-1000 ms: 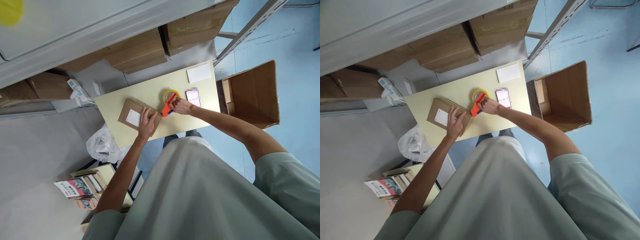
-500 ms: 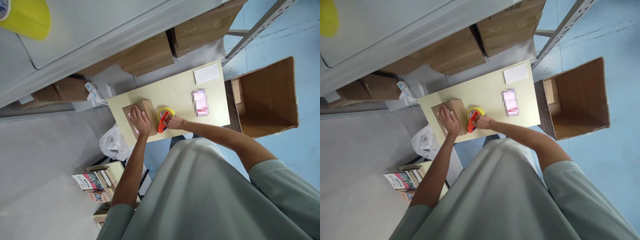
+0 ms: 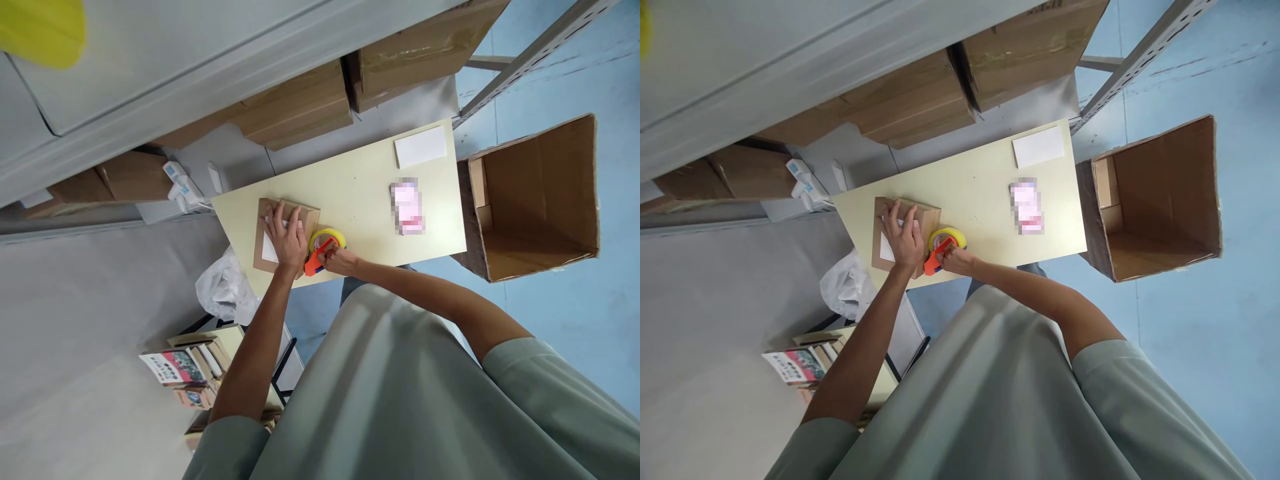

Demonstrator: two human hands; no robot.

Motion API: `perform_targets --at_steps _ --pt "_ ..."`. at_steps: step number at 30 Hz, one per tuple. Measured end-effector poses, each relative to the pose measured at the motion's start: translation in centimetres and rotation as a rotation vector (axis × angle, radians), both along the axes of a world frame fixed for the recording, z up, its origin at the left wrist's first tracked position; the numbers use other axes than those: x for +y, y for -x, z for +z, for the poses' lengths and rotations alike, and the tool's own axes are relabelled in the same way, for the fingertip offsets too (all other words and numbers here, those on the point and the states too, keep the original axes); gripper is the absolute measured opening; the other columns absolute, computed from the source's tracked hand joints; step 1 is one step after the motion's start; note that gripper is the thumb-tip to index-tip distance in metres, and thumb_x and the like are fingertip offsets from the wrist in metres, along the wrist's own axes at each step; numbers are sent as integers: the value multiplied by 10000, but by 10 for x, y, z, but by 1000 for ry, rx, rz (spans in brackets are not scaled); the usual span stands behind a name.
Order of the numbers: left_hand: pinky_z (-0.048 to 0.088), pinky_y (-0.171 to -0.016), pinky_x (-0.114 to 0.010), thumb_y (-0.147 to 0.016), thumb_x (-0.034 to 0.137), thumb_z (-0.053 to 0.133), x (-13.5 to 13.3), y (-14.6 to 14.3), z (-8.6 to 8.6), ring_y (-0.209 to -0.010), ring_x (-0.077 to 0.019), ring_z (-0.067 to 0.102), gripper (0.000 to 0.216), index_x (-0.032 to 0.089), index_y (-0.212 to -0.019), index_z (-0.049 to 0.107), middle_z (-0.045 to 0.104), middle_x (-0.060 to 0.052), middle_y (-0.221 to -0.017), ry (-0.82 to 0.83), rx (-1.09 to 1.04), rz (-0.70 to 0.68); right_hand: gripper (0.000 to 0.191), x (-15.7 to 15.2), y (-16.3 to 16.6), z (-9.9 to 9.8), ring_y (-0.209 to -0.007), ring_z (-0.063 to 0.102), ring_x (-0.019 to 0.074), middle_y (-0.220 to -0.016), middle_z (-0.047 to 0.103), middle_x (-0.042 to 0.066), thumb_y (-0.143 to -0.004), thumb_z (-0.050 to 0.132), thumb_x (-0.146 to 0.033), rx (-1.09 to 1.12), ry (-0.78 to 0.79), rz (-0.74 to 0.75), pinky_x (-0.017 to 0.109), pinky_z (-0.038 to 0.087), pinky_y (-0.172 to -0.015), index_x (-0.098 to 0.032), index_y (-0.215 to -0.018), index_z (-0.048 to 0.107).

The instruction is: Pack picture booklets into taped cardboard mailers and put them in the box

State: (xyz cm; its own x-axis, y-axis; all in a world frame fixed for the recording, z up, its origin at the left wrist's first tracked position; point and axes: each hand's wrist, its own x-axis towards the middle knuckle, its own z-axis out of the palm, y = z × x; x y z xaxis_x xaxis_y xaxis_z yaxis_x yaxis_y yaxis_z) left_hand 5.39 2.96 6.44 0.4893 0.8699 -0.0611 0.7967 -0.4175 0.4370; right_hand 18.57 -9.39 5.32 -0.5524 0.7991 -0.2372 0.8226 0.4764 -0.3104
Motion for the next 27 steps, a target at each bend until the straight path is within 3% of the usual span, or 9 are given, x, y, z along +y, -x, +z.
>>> perform_targets --at_steps 4,10,12,15,23,27 --pt "61 -1372 -641 -1123 449 393 2 3 -3 -1699 -354 166 506 249 -1502 661 426 -145 -1725 3 -11 -13 397 17 -35 -1 -831 771 284 -951 809 206 -980 370 42 -48 70 -122 448 535 -870 10 -1299 604" --pt "32 -1369 -663 -1119 437 396 2 1 -3 -1695 -362 176 505 226 -1477 683 439 -166 -1712 9 -40 -15 441 73 -131 -4 -944 760 344 -1085 781 288 -1034 312 -68 -200 105 -334 483 463 -920 58 -1414 499" --pt "23 -1373 -647 -1119 438 398 2 0 -2 -1696 -354 174 497 239 -1469 690 440 -158 -1710 11 -50 -23 447 89 -150 -3 -968 753 351 -1096 776 288 -1064 307 -133 -220 90 -339 479 443 -940 64 -1425 482" --pt "31 -1371 -646 -1118 428 396 3 0 -1 -1692 -352 190 497 237 -1473 688 445 -162 -1705 13 -47 -56 473 106 -152 -3 -994 748 350 -1110 776 285 -1091 287 -186 -222 67 -301 464 429 -953 74 -1450 451" --pt "28 -1371 -626 -1123 431 379 5 2 0 -1695 -341 178 515 243 -1511 661 418 -160 -1722 30 -31 -104 471 117 -121 -13 -967 746 331 -1093 794 249 -1123 303 -249 -187 -53 -235 456 430 -970 31 -1457 480" --pt "55 -1373 -614 -1124 456 368 12 5 2 -1682 -348 217 521 229 -1466 689 461 -172 -1683 22 -3 -167 455 115 -125 -8 -1048 751 342 -1153 777 264 -1119 343 -245 -205 16 -205 448 420 -979 27 -1442 512"
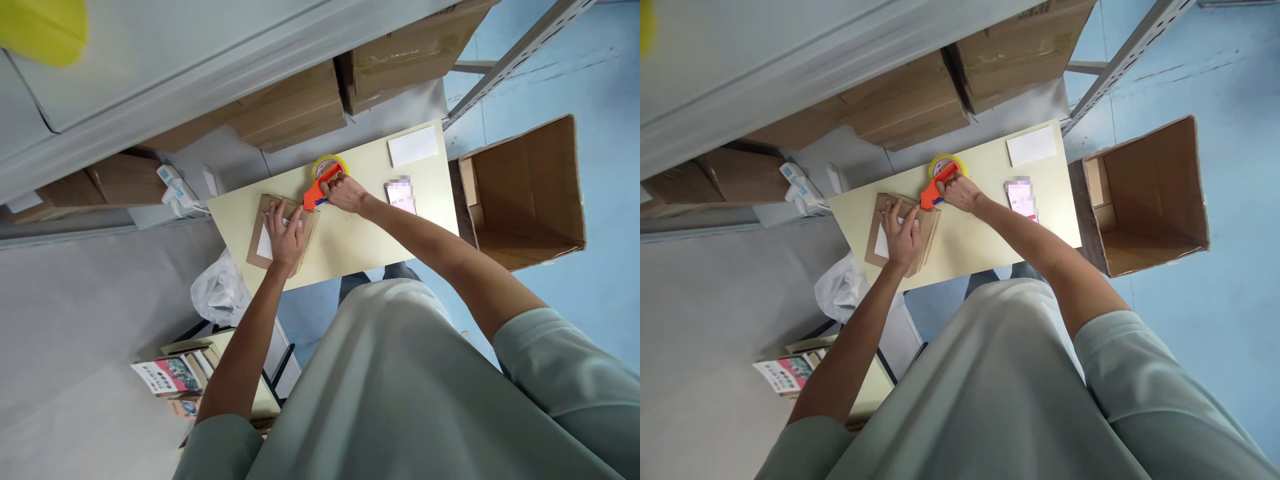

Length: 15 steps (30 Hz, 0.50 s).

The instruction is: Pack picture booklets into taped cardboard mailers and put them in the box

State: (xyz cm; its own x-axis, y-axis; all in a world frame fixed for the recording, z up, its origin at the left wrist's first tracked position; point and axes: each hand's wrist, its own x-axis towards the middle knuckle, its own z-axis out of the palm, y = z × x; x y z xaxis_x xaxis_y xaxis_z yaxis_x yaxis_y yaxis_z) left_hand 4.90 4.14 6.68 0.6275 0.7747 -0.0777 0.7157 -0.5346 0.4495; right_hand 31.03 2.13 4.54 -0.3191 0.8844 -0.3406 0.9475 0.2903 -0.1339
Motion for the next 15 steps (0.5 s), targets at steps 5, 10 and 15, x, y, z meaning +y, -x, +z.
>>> perform_targets --at_steps 5,10,15 --pt "232 -1364 -535 -1125 527 314 15 6 1 -1619 -333 374 602 154 -1464 644 444 -240 -1670 20 -57 71 455 -20 16 8 -1094 745 345 -1187 760 277 -1099 361 -191 44 69 76 467 413 -1009 52 -1459 495" --pt "214 -1379 -539 -1127 533 240 -2 6 -7 -1692 -331 211 728 43 -1631 430 317 -288 -1750 -35 -74 217 466 -61 60 10 -984 755 307 -1114 786 247 -1012 343 -9 101 35 86 458 457 -955 41 -1434 533" --pt "49 -1381 -637 -1139 463 249 -32 10 -3 -1701 -321 178 632 141 -1614 513 509 -192 -1675 3 6 80 460 -99 87 9 -859 756 291 -972 785 224 -963 324 65 125 13 96 426 470 -832 41 -1335 594"
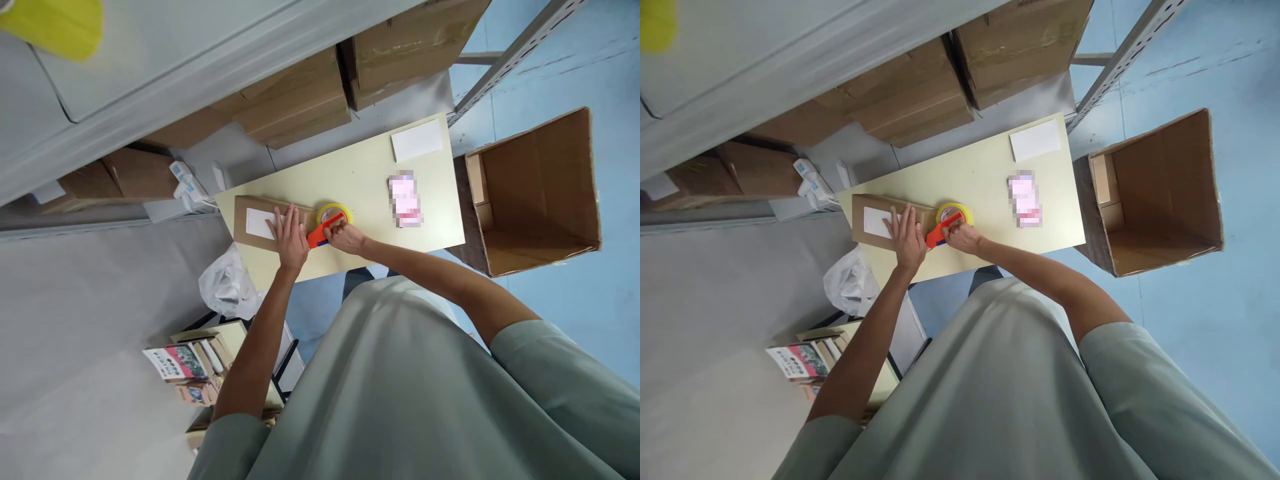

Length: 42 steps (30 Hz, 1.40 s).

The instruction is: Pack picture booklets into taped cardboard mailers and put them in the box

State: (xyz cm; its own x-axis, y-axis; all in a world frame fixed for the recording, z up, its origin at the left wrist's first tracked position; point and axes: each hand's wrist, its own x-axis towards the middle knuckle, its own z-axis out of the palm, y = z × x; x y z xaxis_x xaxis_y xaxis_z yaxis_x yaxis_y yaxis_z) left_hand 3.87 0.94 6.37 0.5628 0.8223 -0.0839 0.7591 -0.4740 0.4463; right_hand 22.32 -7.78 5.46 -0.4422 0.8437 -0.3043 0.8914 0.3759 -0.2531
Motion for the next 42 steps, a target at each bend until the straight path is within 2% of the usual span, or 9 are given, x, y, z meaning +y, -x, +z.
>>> perform_targets --at_steps 4,10,13,17,20,23,28,34,42 --pt "14 -1383 -622 -1138 426 286 -12 2 4 -1660 -313 317 586 149 -1569 571 571 -187 -1625 14 11 -96 399 -23 8 3 -831 755 282 -946 781 234 -964 357 56 18 7 -56 405 474 -783 30 -1267 615" --pt "13 -1388 -617 -1131 377 304 -25 -2 -1 -1646 -312 349 560 133 -1545 590 597 -191 -1599 -9 5 -119 367 -44 0 9 -850 763 271 -948 785 228 -990 355 41 32 17 -86 395 478 -814 3 -1257 604" --pt "6 -1388 -622 -1128 380 313 -30 -5 -1 -1644 -321 353 557 135 -1542 595 600 -189 -1597 -10 8 -123 385 -46 -25 8 -835 764 275 -959 795 222 -1003 343 33 36 42 -83 420 490 -857 16 -1312 572" --pt "1 -1385 -634 -1125 386 331 -32 -7 -2 -1648 -331 341 553 139 -1544 595 597 -188 -1600 14 0 -121 406 -36 -82 3 -885 762 305 -1037 793 271 -1021 357 -14 -24 99 -159 441 484 -875 59 -1390 508" --pt "-11 -1383 -643 -1122 383 347 -32 -6 -4 -1656 -327 325 542 159 -1554 586 591 -180 -1608 38 -20 -116 397 -19 -122 0 -891 751 321 -1053 786 286 -1093 350 -162 -87 111 -208 433 460 -865 53 -1389 506" --pt "-19 -1384 -644 -1123 379 350 -33 -5 -5 -1663 -319 310 538 170 -1561 580 584 -175 -1615 40 -23 -118 479 3 -137 -2 -915 744 333 -1053 784 280 -1133 344 -298 -98 81 -203 438 446 -891 63 -1418 476" --pt "0 -1383 -648 -1130 380 312 -33 -4 -6 -1660 -326 316 557 139 -1553 583 590 -185 -1607 10 8 -136 495 36 -126 -1 -972 745 342 -1083 787 273 -1134 358 -312 -85 95 -172 434 434 -919 59 -1447 453" --pt "-4 -1383 -652 -1127 418 332 -32 -6 -7 -1657 -334 321 561 143 -1540 593 594 -198 -1599 38 16 -104 469 51 -121 1 -1011 745 350 -1098 789 286 -1100 408 -253 -59 122 -144 425 446 -902 67 -1434 483" --pt "-9 -1380 -662 -1120 420 356 -31 -9 -7 -1654 -345 324 542 149 -1510 617 597 -202 -1594 42 13 -69 450 55 -82 26 -944 761 298 -1091 782 276 -976 327 64 -80 61 -129 398 476 -839 80 -1340 591"
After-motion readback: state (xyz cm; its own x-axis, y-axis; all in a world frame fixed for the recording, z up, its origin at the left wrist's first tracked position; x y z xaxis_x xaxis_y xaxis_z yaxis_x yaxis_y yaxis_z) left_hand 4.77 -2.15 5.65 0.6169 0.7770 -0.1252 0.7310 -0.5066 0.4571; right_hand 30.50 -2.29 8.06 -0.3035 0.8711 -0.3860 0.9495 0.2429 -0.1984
